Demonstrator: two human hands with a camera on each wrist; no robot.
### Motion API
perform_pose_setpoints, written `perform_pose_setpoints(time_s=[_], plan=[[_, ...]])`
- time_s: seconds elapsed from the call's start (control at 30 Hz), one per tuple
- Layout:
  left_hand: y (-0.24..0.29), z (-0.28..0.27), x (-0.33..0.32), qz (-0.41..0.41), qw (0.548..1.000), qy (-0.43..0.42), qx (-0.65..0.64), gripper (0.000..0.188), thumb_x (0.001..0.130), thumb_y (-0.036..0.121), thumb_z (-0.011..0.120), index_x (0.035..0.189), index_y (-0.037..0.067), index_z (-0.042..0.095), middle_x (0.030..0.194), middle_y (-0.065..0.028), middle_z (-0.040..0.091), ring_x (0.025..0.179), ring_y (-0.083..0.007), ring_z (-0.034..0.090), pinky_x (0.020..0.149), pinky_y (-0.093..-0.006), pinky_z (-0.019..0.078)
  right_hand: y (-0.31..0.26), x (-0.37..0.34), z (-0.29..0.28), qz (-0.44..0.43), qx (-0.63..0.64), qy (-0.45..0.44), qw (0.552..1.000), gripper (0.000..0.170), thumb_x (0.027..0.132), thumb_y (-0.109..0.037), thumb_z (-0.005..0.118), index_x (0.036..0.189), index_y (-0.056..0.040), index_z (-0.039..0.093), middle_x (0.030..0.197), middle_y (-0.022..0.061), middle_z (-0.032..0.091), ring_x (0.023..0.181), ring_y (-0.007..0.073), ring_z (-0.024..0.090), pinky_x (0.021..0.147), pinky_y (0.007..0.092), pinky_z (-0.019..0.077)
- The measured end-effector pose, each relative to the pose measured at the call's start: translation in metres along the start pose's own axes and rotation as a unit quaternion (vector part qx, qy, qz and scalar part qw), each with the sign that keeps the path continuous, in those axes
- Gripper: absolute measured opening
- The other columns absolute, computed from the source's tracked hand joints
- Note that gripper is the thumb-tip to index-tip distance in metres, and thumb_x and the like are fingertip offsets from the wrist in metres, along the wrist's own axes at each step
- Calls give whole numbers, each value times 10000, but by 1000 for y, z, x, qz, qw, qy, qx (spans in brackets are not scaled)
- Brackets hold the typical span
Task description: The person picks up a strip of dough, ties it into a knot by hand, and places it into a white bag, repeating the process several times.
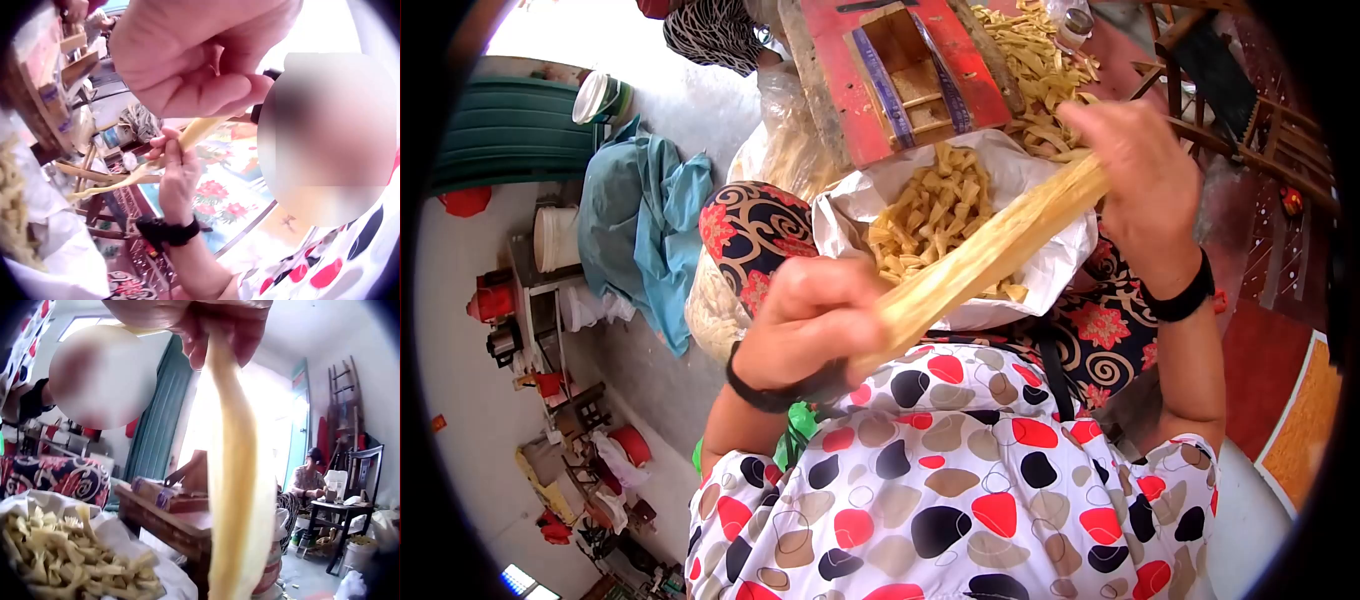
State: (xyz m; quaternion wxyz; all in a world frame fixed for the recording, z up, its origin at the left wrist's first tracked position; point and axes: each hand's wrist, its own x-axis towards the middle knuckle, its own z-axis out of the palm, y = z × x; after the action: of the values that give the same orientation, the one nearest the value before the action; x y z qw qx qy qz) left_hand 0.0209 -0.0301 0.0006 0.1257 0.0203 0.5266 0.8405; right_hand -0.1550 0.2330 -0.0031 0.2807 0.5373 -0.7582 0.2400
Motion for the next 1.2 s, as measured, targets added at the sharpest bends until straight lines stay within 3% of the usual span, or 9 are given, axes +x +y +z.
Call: perform_pose_setpoints(time_s=[0.13,0.17,0.3,0.47,0.53,0.8,0.93,1.0,1.2], plan=[[1,1,12,193,952,-198,-134,133,840,123,784,889,49,686,862,-188,694,584,-292,658,529,-386,579,-32,-5,9,65,128,-37,989,427,805,38,604,1225,-33,647,919,135,678,811,299,669,703,374,541],[-4,5,14,238,933,-200,-183,177,815,115,803,962,59,721,1072,-239,693,890,-401,700,763,-514,604,-46,-11,15,81,229,-113,963,453,810,44,605,1257,-24,635,921,145,675,810,296,670,705,361,537],[16,-7,2,202,960,-106,160,229,795,232,825,914,49,757,1341,-277,591,1371,-441,451,1114,-558,377,-88,-20,18,180,441,-166,864,316,901,-107,633,1206,-20,645,880,183,673,767,329,680,665,425,523],[-10,18,10,271,759,-46,590,234,684,204,827,848,68,731,1199,-156,671,1093,-342,632,910,-426,493,-92,-20,8,230,494,-215,810,212,996,-185,584,1094,-11,654,741,183,605,649,319,640,598,416,490],[-22,22,13,312,666,-5,677,147,642,160,754,782,145,714,999,-26,616,858,-215,612,704,-352,501,-91,-25,6,342,551,-280,708,234,1014,-226,585,966,-8,655,621,103,548,547,191,577,537,337,453],[-37,32,11,334,667,-6,666,132,668,139,763,792,146,720,991,-7,619,738,-166,579,534,-308,478,-100,-27,5,482,691,-206,498,261,1017,-271,612,918,-38,671,614,-71,508,502,3,409,453,195,296],[-35,40,12,352,631,87,686,142,697,107,776,825,129,717,1175,-41,658,1008,-234,625,790,-384,530,-101,-30,11,533,761,-59,365,167,992,-207,641,987,-43,673,625,-86,473,487,1,346,450,191,245],[-38,33,18,433,555,145,695,133,713,117,784,826,107,714,1350,-65,629,1292,-296,539,1086,-485,404,-98,-34,13,502,792,-57,344,143,983,-183,642,1013,-46,667,645,-85,478,491,1,342,451,190,242],[-35,33,10,383,613,172,670,163,682,106,797,832,111,734,1265,-67,675,1222,-286,584,1103,-517,365,-94,-31,14,462,782,-108,404,127,961,-135,638,1062,-59,647,709,-80,498,534,-6,366,456,180,247]])
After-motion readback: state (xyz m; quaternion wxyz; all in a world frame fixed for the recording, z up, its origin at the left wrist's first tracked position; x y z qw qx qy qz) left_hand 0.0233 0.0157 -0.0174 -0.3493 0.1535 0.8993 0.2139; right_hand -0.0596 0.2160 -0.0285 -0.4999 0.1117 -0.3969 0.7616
